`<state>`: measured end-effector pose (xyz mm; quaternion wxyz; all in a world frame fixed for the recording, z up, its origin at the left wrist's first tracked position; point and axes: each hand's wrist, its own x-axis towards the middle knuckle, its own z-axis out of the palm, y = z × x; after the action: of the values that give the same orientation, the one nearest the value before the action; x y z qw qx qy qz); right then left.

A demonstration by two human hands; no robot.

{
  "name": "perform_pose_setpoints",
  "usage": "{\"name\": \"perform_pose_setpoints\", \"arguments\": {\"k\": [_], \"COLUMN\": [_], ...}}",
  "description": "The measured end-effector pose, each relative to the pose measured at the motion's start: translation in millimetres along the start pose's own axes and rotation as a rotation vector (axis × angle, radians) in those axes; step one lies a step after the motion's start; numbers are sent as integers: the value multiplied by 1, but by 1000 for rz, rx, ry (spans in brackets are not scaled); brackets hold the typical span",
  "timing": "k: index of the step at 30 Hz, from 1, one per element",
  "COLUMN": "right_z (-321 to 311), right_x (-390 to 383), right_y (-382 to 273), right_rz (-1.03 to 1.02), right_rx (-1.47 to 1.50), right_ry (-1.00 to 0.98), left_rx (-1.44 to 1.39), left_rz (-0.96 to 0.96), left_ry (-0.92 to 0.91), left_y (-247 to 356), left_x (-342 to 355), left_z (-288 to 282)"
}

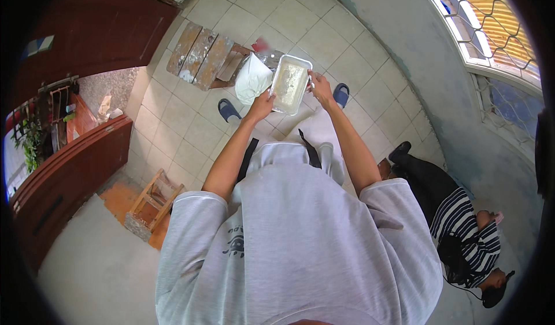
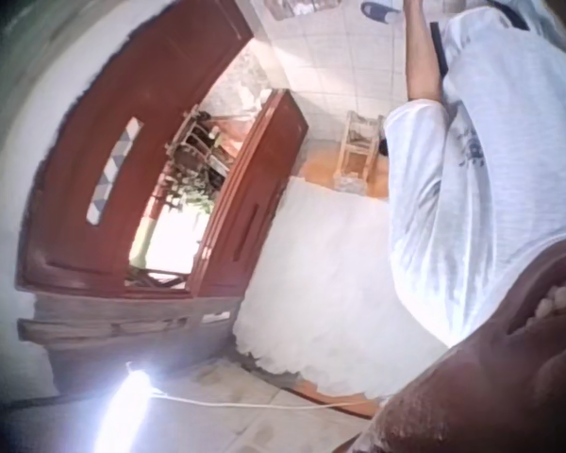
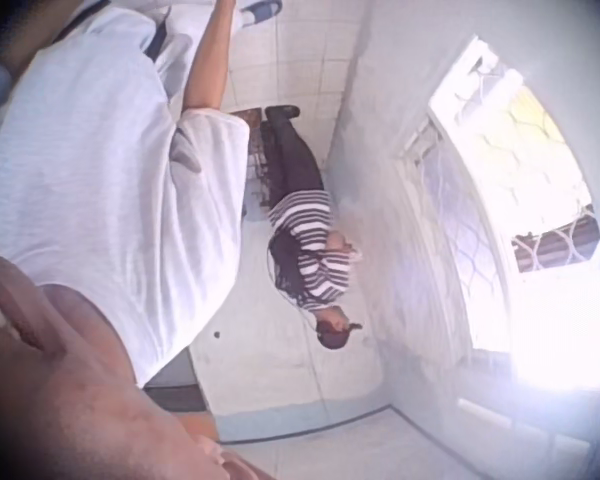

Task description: The person prepares white paint by mixing it in a small plastic container using a brush, while standing in a room.

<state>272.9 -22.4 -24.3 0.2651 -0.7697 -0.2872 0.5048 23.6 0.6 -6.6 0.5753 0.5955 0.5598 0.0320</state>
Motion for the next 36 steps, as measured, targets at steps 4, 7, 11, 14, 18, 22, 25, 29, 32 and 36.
{"name": "perform_pose_setpoints", "arguments": {"k": [4,7,11,14,18,22,25,29,32,36], "right_z": [-11,-18,-16,-13,-6,6,22,52,65,59], "right_x": [-15,-15,-6,-8,-18,-52,-80,-107,-107,-105], "right_y": [-1,-7,-8,-14,-21,-55,-87,-100,-76,-27], "right_rz": [-19,-16,-166,-201,-263,-432,-548,-752,-681,-259], "right_rx": [19,-6,-275,-364,-347,-479,-533,-556,-511,-309], "right_ry": [-107,-163,-141,-51,118,318,406,299,377,571], "left_rx": [49,-35,106,148,63,-263,-292,-297,-332,-601], "left_rz": [-25,-175,42,44,-68,-248,-283,-343,-374,-308], "left_ry": [16,-37,109,31,20,27,238,327,334,197], "left_y": [-21,-9,-12,6,-9,-66,-113,-173,-197,-174], "left_x": [12,15,11,3,-2,-1,-6,-4,-7,-8], "left_z": [11,14,6,-15,-34,-48,-45,-44,-31,-18]}}
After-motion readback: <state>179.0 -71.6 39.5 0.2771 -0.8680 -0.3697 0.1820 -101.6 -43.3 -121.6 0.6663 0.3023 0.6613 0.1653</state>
